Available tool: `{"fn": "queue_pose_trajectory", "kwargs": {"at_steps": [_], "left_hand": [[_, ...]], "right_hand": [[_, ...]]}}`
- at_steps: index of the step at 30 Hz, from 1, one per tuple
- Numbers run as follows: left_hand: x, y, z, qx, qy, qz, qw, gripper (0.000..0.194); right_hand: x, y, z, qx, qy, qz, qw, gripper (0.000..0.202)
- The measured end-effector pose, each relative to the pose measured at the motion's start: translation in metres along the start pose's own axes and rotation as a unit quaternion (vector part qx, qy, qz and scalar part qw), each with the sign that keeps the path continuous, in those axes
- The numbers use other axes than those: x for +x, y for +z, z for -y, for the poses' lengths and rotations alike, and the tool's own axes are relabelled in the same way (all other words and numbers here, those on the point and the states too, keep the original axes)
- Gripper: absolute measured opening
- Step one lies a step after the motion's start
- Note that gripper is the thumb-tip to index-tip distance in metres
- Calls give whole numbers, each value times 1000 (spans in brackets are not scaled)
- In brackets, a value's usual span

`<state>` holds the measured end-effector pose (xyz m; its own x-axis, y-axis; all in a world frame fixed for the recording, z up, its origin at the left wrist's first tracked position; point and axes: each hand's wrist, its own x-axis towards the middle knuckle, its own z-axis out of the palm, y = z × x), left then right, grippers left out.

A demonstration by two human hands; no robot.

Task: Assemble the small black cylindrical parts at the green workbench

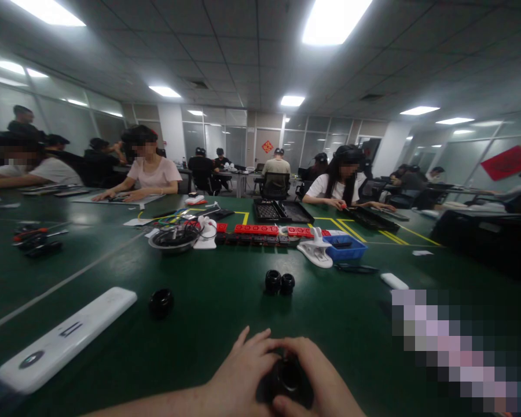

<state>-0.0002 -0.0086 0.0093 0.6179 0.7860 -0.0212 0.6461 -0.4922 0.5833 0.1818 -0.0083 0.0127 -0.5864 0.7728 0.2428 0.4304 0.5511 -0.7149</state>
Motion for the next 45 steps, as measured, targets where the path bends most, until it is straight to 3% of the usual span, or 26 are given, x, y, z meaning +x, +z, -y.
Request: {"fn": "queue_pose_trajectory", "kwargs": {"at_steps": [7,13,18,26,34,38,45], "left_hand": [[0,-3,-4,-1,-13,13,1000,62],[0,1,1,-11,-1,-10,1000,46],[-1,1,-2,-3,-6,-11,1000,52],[-1,-5,-9,1,-14,5,1000,59],[-1,0,0,-6,4,-6,1000,52],[-1,0,-2,-4,-5,-6,1000,55],[-1,-3,-7,-9,-16,2,1000,59]], "right_hand": [[-6,4,-7,31,-78,-23,996,48],[-5,1,-5,32,-32,-10,999,58],[-1,0,0,5,17,11,1000,49],[-6,3,-5,29,-59,-17,998,50],[-4,0,0,36,-12,5,999,56],[-3,1,-2,9,5,5,1000,48],[-6,2,-2,29,-73,-34,996,48]]}}
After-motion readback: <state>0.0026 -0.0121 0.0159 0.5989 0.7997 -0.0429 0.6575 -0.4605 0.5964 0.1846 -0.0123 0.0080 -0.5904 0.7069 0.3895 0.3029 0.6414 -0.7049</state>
